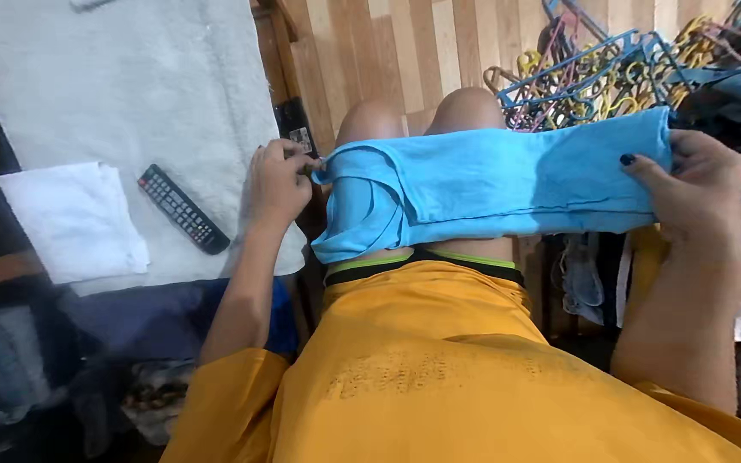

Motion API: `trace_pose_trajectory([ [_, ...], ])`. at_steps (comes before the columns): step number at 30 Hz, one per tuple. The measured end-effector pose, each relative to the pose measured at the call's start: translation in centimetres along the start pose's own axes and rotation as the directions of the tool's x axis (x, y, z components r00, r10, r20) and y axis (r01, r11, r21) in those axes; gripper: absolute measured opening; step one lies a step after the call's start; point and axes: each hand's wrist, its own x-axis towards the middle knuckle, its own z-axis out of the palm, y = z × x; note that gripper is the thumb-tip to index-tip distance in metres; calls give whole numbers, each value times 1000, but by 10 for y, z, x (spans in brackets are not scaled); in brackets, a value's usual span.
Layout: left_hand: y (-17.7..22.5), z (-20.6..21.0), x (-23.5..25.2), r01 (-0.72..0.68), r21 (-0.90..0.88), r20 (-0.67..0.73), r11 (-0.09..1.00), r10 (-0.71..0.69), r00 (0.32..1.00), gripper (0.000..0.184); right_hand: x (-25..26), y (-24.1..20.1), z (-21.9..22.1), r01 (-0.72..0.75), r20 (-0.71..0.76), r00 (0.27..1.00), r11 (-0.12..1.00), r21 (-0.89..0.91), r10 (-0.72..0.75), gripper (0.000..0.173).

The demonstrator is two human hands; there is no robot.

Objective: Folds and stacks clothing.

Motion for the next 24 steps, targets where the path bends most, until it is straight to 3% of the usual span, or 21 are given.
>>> trace_pose_trajectory([
  [2,23,-10,-9,5,-69,-104,998,-12,995,30,-13,-29,19,82,76,993,995,62,-87,39],
  [6,72,-6,-23,-191,-37,-176,981,182,968,35,-29,-69,59,105,328,927,967,234,-180,56],
  [8,95,7,-32,-288,3,-104,958,287,952,45,-27,-61,67,224,280,916,945,238,-288,55],
  [10,114,27,-40,-390,-5,-56,921,389,920,53,-23,-45,66,375,196,899,920,114,-391,55],
  [11,124,38,-41,-440,-20,-45,898,439,897,55,-23,-36,63,402,199,893,915,47,-403,61],
  [14,150,65,-36,-576,-35,-18,817,576,817,51,-26,0,65,400,302,879,916,-42,-370,101],
  [16,164,79,-26,-631,-29,42,776,631,774,43,-33,22,79,356,331,886,934,-37,-325,110],
  [19,176,95,-10,-672,-25,95,740,671,736,37,-43,38,96,285,274,920,958,31,-282,78],
  [21,182,100,-3,-681,-20,97,732,679,728,37,-44,38,92,97,137,981,962,254,-135,44],
  [22,186,102,-1,-681,-20,97,732,680,727,37,-41,40,87,-33,87,996,904,427,-5,31],
  [24,196,107,5,-686,-17,83,727,685,724,36,-29,53,70,-222,118,971,597,771,209,26],
])
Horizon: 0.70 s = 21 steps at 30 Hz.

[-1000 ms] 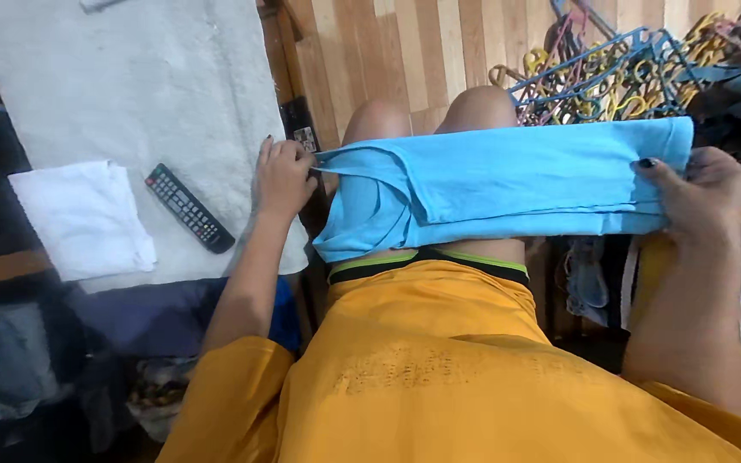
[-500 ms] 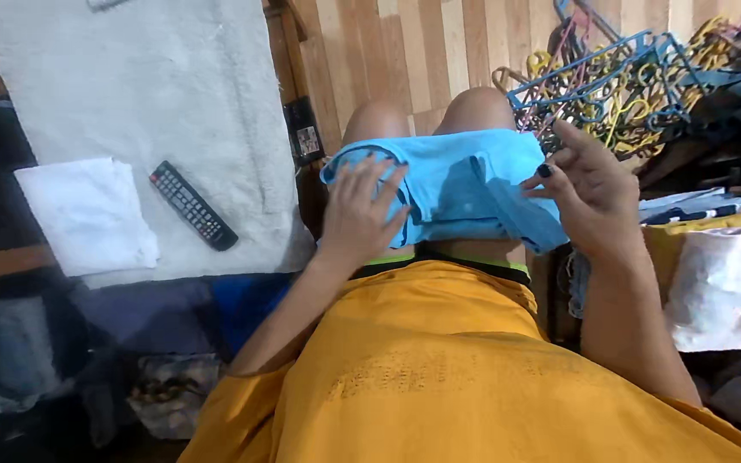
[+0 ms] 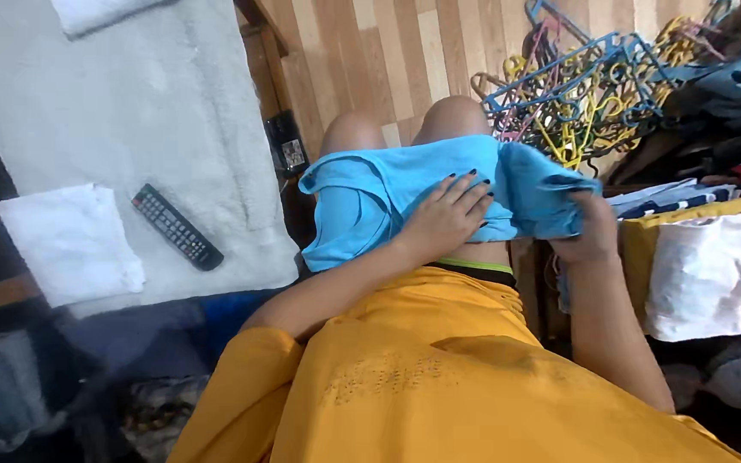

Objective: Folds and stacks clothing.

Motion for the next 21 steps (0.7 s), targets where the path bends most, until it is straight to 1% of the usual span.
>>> trace_pose_trajectory([
  [1,2,2,8,-5,6,13,1000,4,1000,37,7,-2,-13,-41,-6,999,974,224,43,26],
  [2,4,4,18,-5,13,45,1000,5,999,40,13,-4,-26,-47,12,999,913,406,46,27],
  [3,7,6,28,-3,24,93,1000,1,996,44,19,-5,-38,-42,29,999,849,526,31,28],
  [4,10,8,39,4,30,151,1000,-9,989,48,22,-6,-45,-33,35,999,810,586,16,29],
  [6,17,13,58,50,20,305,999,-54,951,64,25,-13,-51,-31,52,999,775,632,-3,31],
  [7,20,15,65,82,13,373,997,-81,924,76,25,-17,-50,-37,54,999,766,642,3,31],
  [8,24,18,69,108,20,404,994,-106,908,89,23,-22,-46,-46,62,998,761,647,9,31],
  [10,34,21,73,140,88,424,986,-164,890,113,17,-31,-35,-59,82,997,757,651,7,32],
  [12,39,24,76,147,140,450,979,-195,871,123,9,-42,-19,-65,95,995,793,606,10,34],
  [13,39,25,76,137,148,460,979,-191,867,123,4,-48,-9,-60,83,996,832,552,17,33],
  [14,38,22,75,134,119,461,984,-174,870,121,-1,-54,2,-54,66,997,874,483,25,33],
  [15,35,15,73,144,49,448,988,-150,881,116,-7,-60,15,-57,50,998,912,407,41,31],
  [16,31,4,71,171,-68,432,983,-126,893,105,-14,-65,27,-73,40,997,943,324,63,30],
  [17,26,-9,65,223,-237,387,945,-119,914,91,-19,-68,37,-93,42,995,966,242,85,28],
  [18,23,-21,56,303,-453,325,839,-161,932,75,-24,-67,48,-108,50,994,982,157,102,26],
  [19,20,-33,48,397,-672,303,625,-257,917,58,-27,-64,59,-108,73,992,991,85,102,27],
  [20,18,-41,41,482,-813,364,326,-362,858,48,-30,-59,71,-100,95,991,995,15,98,29],
  [21,16,-46,36,544,-838,475,41,-435,765,49,-31,-51,79,-86,162,982,994,-62,95,40],
])
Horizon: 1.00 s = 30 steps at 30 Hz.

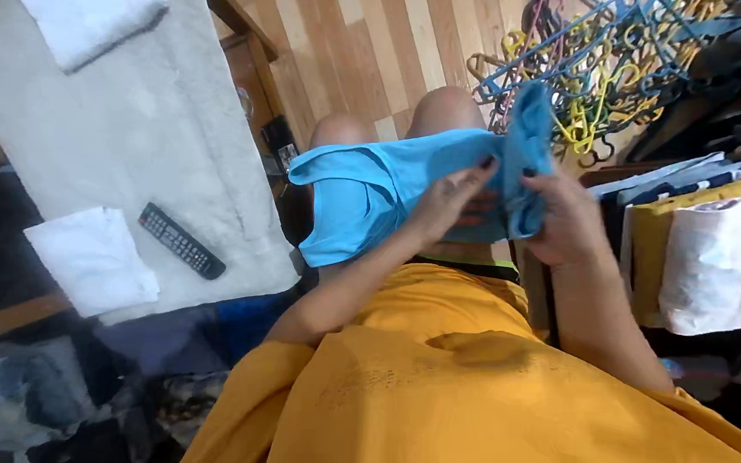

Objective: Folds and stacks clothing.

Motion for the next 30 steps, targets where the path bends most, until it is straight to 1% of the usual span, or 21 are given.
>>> trace_pose_trajectory([
  [1,-3,-4,-1,93,-138,-56,986,-101,993,53,2,7,5,27,120,993,997,-77,-17,58],
  [2,-10,-9,1,133,-208,-103,969,-157,982,48,4,14,9,91,198,978,984,-152,-60,65],
  [3,-16,-11,4,139,-231,-149,963,-176,973,38,6,18,11,196,242,960,954,-228,-140,70],
  [4,-20,-12,6,126,-244,-182,962,-173,968,28,6,21,9,308,268,936,899,-312,-228,73],
  [6,-20,-9,5,125,-256,-178,958,-174,969,23,-2,25,-4,451,295,890,762,-465,-347,88],
  [8,-12,0,3,121,-254,-135,960,-159,978,22,-10,38,-19,491,258,867,640,-591,-427,104],
  [9,-8,5,3,111,-251,-108,962,-142,984,23,-12,49,-25,495,222,851,587,-640,-475,106],
  [12,-5,22,8,40,-199,-43,979,-50,998,24,-17,82,-36,520,109,763,504,-689,-638,103],
  [14,-1,30,15,8,-178,-11,984,-10,1000,24,-18,96,-36,512,-22,696,518,-685,-717,100],
  [15,2,34,18,-6,-175,2,984,6,1000,25,-17,102,-35,504,-112,659,547,-668,-744,94],
  [17,10,41,23,-31,-152,38,988,37,999,28,-13,111,-35,477,-285,593,613,-630,-753,74],
  [18,14,43,24,-53,-120,61,991,60,996,28,-10,116,-36,461,-338,564,627,-628,-753,64],
  [19,18,43,23,-73,-76,90,994,80,993,28,-8,122,-38,445,-359,539,620,-647,-762,57],
  [20,21,40,20,-97,-42,116,994,101,988,29,-8,128,-41,442,-330,530,586,-679,-781,55],
  [22,20,27,12,-113,-42,115,993,117,986,31,-8,138,-47,475,-179,543,477,-740,-820,56],
  [23,14,16,9,-96,-50,83,994,100,992,32,-8,140,-48,479,-99,558,418,-772,-824,56],
  [24,4,4,7,-66,-42,32,997,67,997,34,-6,142,-48,468,-35,572,362,-806,-820,52],
  [25,-9,-7,6,-35,-16,-34,999,34,999,37,-6,141,-47,461,22,606,329,-824,-795,47],
  [27,-34,-19,3,12,40,-161,999,-5,987,52,-2,134,-47,477,112,686,329,-815,-719,46],
  [28,-39,-19,0,19,60,-217,998,-5,976,56,-1,130,-47,496,154,712,335,-801,-685,47],
  [30,-44,-11,-6,-46,111,-294,993,77,953,63,-1,123,-50,528,242,746,329,-783,-621,53],
])
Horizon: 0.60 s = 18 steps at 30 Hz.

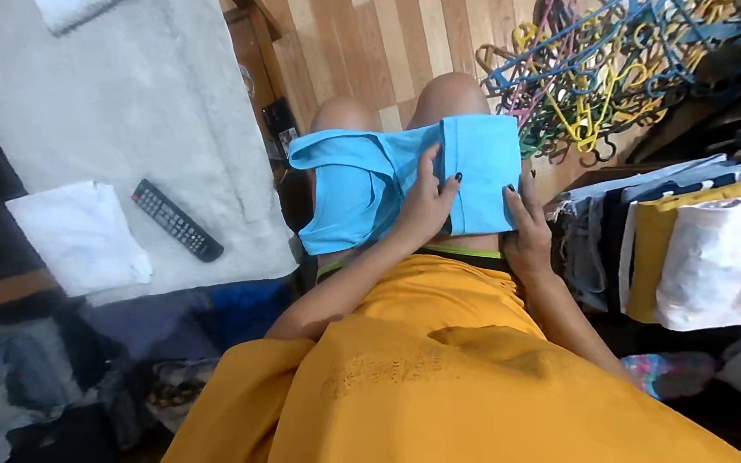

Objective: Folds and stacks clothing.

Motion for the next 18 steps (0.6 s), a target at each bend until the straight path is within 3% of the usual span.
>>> trace_pose_trajectory([
  [3,1,1,-2,-243,101,23,965,242,970,78,4,0,-4,-3,95,995,1000,0,3,66],
  [5,5,0,-4,-314,218,109,924,297,949,74,6,-2,-6,-28,148,989,1000,-14,30,75],
  [8,3,-4,-4,-243,280,130,929,214,968,60,13,-4,-11,-54,278,959,998,11,49,92],
  [10,-1,-7,-3,-218,302,123,928,189,974,61,20,-2,-25,-139,436,897,984,109,78,102],
  [12,-3,-9,-5,-213,394,117,894,181,976,63,28,-1,-44,-243,516,852,940,239,89,97],
  [15,-4,-15,-10,-285,528,134,800,253,958,61,53,-23,-55,-195,303,947,943,268,110,61],
  [18,-3,-25,-18,-409,687,198,601,386,901,60,76,-37,-17,-78,160,984,997,10,75,56],
])
